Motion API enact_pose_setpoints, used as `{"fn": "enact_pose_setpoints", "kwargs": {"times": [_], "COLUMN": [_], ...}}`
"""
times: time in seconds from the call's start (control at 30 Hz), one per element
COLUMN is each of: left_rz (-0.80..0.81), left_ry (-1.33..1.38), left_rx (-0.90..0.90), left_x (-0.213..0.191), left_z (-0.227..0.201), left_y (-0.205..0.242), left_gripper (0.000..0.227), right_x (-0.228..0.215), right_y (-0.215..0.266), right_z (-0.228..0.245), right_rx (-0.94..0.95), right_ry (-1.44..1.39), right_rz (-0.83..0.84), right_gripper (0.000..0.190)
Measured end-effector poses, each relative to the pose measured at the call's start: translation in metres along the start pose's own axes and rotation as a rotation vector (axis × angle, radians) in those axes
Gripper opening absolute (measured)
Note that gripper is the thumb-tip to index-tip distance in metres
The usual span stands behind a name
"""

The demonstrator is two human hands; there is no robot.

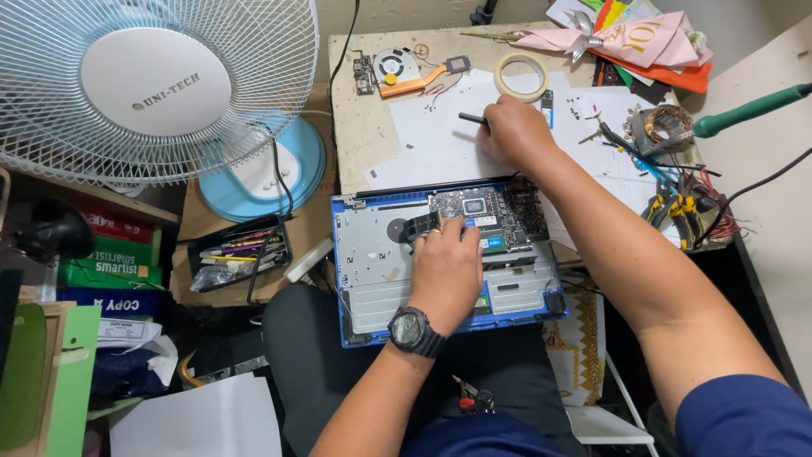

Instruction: The person places a motherboard into a blue laptop chassis, aligns it, and secures it. They then use a pen to mark or adjust components on the board.

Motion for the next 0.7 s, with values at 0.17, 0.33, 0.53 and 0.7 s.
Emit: {"fn": "enact_pose_setpoints", "kwargs": {"times": [0.17, 0.33, 0.53, 0.7], "left_rz": [-0.002, 0.001, -0.02, -0.026], "left_ry": [0.004, 0.005, -0.003, -0.021], "left_rx": [0.014, 0.005, 0.016, 0.02], "left_x": [-0.002, -0.004, 0.001, 0.003], "left_z": [0.0, -0.002, 0.0, 0.002], "left_y": [0.0, -0.001, 0.0, 0.001], "left_gripper": [0.016, 0.017, 0.017, 0.018], "right_x": [-0.033, -0.065, -0.06, -0.068], "right_y": [0.014, 0.072, 0.121, 0.12], "right_z": [-0.006, -0.012, -0.017, -0.005], "right_rx": [0.129, 0.345, 0.096, 0.07], "right_ry": [-0.177, -0.503, -0.431, -0.29], "right_rz": [0.121, 0.182, 0.042, -0.049], "right_gripper": [0.02, 0.025, 0.011, 0.01]}}
Point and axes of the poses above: each hand's wrist, its own y-axis away from the middle knuckle, its own x-axis out of the palm, z = x × y, the point moved 1 cm from there along -y, towards the middle knuckle, and after that the axes turned 3 degrees about y, right-handed, at the moved point
